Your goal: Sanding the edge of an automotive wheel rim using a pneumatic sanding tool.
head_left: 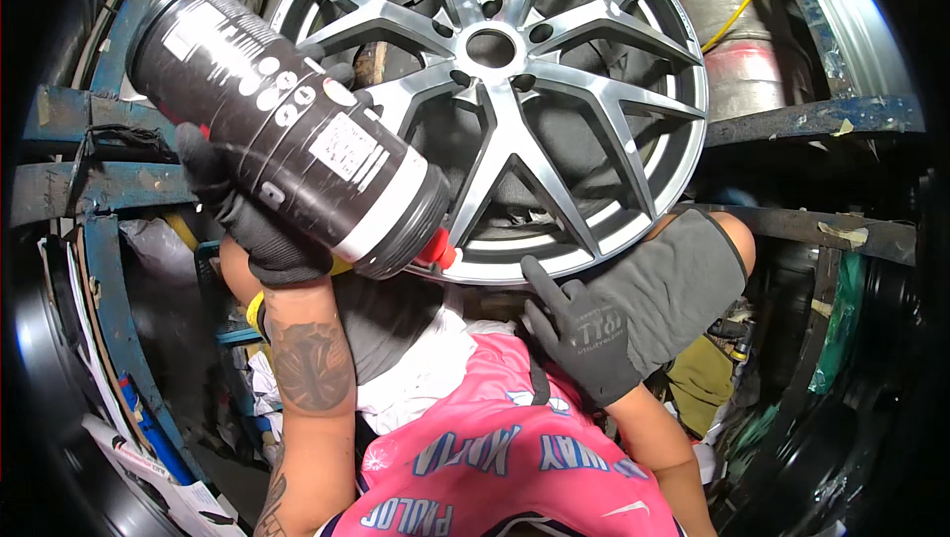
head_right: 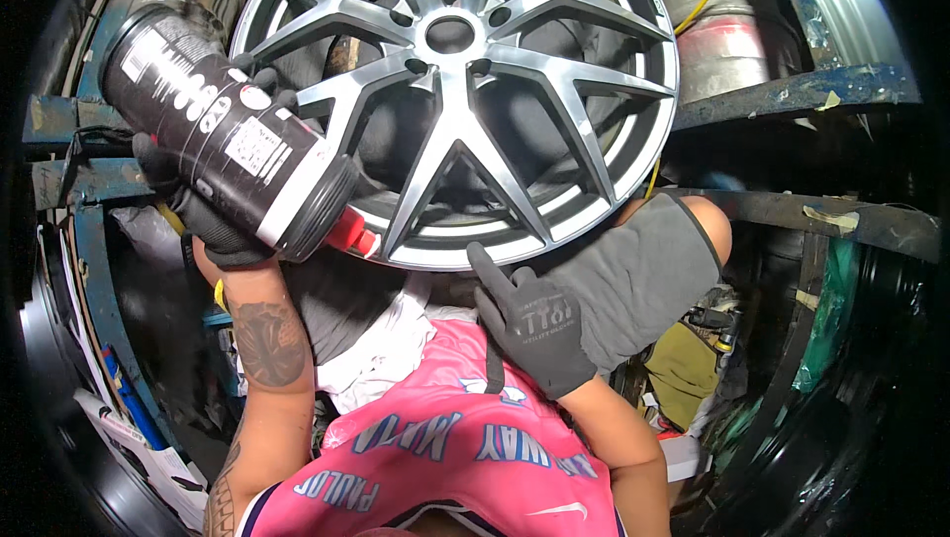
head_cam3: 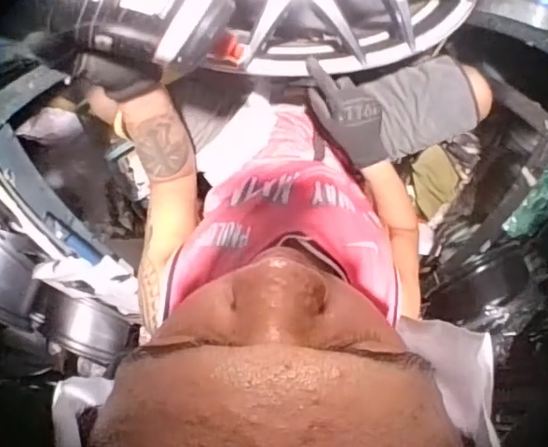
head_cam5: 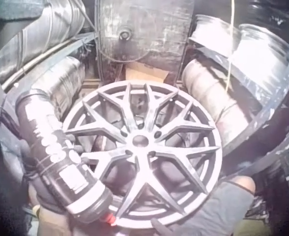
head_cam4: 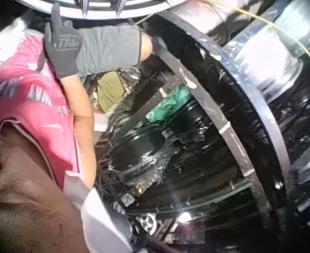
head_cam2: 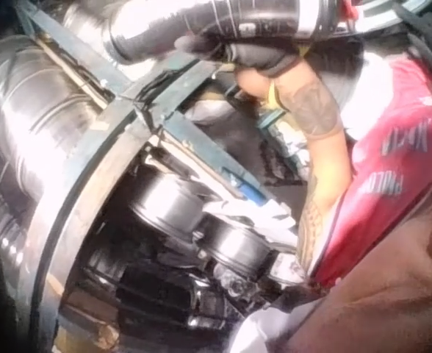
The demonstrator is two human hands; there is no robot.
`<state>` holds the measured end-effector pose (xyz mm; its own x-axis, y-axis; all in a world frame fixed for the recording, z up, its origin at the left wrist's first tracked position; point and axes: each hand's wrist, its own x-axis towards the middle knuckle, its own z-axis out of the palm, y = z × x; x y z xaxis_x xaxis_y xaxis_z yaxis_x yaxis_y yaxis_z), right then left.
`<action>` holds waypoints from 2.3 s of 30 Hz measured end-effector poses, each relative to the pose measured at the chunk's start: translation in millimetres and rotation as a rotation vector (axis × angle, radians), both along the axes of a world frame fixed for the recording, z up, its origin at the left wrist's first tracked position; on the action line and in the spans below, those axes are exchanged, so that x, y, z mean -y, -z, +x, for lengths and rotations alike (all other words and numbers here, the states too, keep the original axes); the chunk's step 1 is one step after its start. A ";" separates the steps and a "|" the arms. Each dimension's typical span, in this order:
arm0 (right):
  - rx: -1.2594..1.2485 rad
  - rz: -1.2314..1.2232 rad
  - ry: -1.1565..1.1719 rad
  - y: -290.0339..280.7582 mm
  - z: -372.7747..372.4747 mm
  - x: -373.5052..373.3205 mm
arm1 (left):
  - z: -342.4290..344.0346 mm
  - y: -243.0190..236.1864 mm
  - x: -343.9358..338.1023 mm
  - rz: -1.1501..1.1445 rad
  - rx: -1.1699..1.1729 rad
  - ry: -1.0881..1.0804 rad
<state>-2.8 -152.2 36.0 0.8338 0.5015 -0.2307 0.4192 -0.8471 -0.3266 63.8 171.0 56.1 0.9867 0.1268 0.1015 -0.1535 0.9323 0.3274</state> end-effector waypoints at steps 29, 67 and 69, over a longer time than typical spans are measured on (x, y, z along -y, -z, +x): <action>-0.002 0.035 0.112 5.1 -3.6 20.8 | 5.1 8.3 32.8 0.196 -0.322 -0.201; 0.059 0.058 0.026 6.5 0.1 26.2 | 5.6 12.0 23.1 -0.017 -0.172 -0.088; 0.085 0.138 0.027 10.6 -2.4 23.3 | 5.8 12.2 22.5 -0.017 -0.185 -0.090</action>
<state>-5.2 -175.5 25.4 0.8610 0.5007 -0.0890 0.4281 -0.8081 -0.4045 69.6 148.5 43.8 0.9730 0.2154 -0.0830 -0.1752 0.9231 0.3423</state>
